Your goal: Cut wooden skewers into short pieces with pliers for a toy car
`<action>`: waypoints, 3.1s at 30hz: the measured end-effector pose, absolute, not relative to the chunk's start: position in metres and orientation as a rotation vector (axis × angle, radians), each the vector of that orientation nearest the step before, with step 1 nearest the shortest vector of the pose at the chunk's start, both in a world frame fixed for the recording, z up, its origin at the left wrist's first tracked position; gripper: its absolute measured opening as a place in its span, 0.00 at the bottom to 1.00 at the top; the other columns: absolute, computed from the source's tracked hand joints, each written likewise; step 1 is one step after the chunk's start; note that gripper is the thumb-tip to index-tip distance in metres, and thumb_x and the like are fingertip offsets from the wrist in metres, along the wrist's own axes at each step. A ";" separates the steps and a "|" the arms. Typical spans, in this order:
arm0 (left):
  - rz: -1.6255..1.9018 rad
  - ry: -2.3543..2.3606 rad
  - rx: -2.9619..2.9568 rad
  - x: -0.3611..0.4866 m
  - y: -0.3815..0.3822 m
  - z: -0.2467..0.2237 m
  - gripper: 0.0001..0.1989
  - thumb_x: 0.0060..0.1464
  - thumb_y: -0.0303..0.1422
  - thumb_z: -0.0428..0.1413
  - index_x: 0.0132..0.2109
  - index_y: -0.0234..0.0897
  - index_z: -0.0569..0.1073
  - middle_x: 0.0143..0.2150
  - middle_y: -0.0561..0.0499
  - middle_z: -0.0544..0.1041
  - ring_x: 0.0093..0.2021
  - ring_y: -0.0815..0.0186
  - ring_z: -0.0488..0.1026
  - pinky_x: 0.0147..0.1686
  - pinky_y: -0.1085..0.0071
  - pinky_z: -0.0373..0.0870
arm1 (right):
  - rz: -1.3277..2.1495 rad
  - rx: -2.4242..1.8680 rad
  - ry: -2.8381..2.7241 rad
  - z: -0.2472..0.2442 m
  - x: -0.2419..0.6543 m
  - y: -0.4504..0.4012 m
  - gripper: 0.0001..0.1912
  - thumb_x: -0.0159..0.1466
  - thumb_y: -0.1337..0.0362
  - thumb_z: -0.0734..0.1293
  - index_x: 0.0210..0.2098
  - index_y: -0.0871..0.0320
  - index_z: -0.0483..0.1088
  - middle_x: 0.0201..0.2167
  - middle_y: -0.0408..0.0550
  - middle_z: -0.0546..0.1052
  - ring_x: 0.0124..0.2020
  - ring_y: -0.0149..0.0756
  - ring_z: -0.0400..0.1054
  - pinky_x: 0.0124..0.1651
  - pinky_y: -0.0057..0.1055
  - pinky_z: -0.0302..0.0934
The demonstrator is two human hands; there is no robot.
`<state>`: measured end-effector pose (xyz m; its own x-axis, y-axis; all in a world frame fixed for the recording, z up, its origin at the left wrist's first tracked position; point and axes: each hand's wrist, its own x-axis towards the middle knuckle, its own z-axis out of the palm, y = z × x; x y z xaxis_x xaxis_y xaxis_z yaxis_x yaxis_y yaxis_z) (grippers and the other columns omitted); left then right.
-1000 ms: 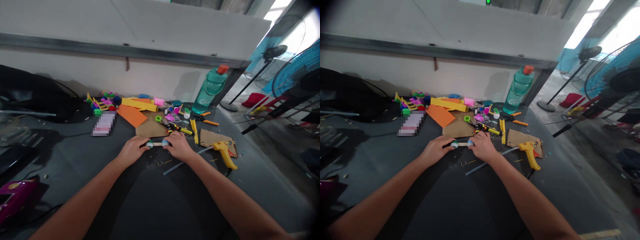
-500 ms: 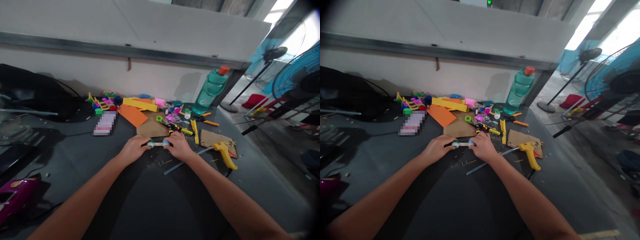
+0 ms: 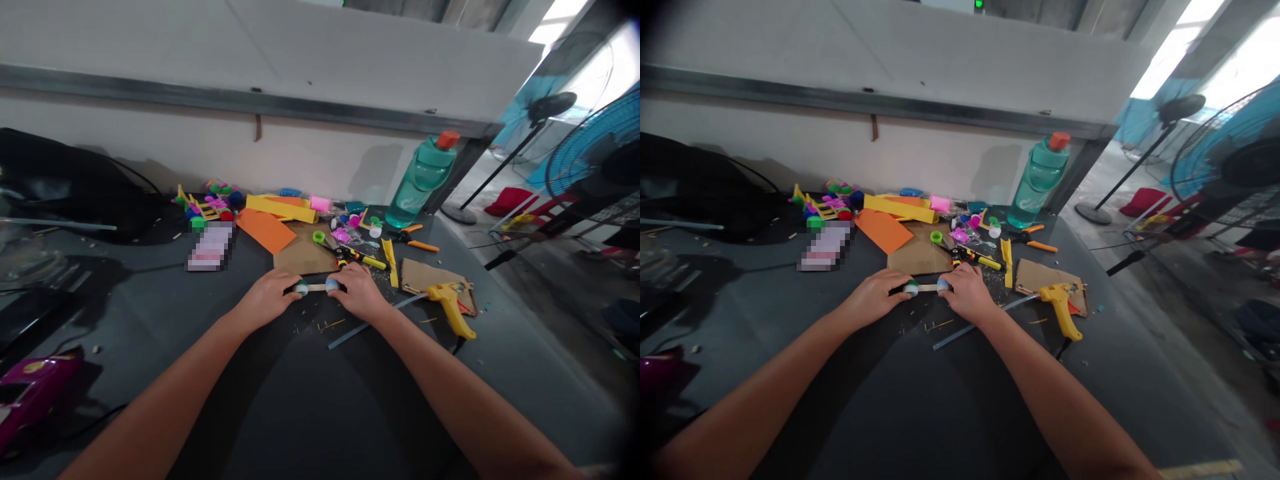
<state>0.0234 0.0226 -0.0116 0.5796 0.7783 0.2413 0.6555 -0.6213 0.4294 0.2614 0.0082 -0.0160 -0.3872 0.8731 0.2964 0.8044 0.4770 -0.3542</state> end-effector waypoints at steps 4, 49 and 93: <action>0.612 1.173 2.523 0.021 0.015 -0.014 0.17 0.56 0.35 0.55 0.53 0.40 0.70 0.48 0.47 0.75 0.49 0.59 0.70 0.51 0.60 0.65 | 0.208 -1.403 -2.300 -0.014 0.261 0.006 0.12 0.58 0.63 0.69 0.43 0.52 0.72 0.39 0.47 0.77 0.46 0.44 0.63 0.49 0.42 0.50; 0.599 1.239 2.463 0.010 0.009 -0.009 0.19 0.55 0.33 0.56 0.54 0.39 0.69 0.50 0.46 0.74 0.51 0.60 0.70 0.52 0.62 0.66 | 0.197 -1.328 -2.214 -0.013 0.266 -0.006 0.10 0.57 0.63 0.70 0.40 0.53 0.72 0.36 0.46 0.77 0.43 0.42 0.65 0.48 0.40 0.52; 0.726 1.031 2.626 0.011 0.023 -0.010 0.12 0.56 0.29 0.54 0.47 0.37 0.75 0.41 0.46 0.79 0.42 0.62 0.75 0.44 0.60 0.74 | 0.313 -1.266 -2.176 -0.012 0.264 -0.003 0.05 0.60 0.63 0.67 0.37 0.55 0.72 0.28 0.45 0.74 0.36 0.39 0.66 0.46 0.40 0.54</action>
